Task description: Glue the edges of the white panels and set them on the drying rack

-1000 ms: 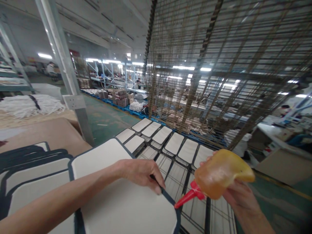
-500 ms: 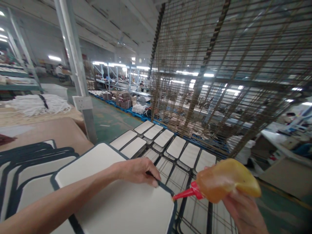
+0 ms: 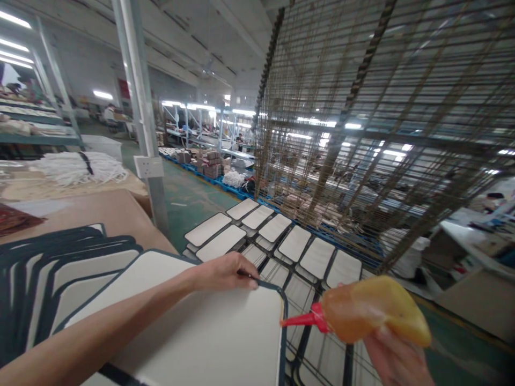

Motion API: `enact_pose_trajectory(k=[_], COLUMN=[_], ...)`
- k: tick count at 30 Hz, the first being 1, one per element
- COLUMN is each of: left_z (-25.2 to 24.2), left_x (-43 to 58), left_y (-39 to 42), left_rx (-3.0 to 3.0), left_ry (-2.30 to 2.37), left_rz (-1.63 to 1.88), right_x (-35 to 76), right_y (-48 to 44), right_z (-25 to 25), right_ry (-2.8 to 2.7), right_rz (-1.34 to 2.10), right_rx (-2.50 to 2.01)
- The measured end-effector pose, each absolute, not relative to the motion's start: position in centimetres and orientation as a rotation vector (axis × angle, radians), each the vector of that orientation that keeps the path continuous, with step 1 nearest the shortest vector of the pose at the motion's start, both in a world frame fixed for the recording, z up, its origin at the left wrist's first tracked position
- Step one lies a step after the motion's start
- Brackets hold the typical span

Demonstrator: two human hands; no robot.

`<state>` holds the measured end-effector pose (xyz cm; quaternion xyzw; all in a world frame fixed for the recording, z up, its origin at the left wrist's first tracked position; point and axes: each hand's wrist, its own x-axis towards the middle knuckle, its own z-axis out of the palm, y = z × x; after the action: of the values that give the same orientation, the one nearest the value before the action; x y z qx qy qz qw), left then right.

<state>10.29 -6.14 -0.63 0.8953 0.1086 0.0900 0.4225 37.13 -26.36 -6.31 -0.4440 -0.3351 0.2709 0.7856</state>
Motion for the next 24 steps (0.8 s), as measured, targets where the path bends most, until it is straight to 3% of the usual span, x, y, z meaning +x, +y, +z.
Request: enact_pose_trajectory(k=[13, 24], left_z=[-0.9, -1.0], left_x=[9.8, 9.3], left_y=[-5.4, -4.2], left_rx=[2.204, 2.196], left_ry=[0.380, 0.526], left_rz=[0.314, 0.369], right_x=[37.5, 34.5], right_y=[-27.8, -28.1], right_z=[-8.1, -6.8], right_ry=[-0.564, -0.490], right_rz=[0.714, 0.502], right_rx=[-0.956, -1.188])
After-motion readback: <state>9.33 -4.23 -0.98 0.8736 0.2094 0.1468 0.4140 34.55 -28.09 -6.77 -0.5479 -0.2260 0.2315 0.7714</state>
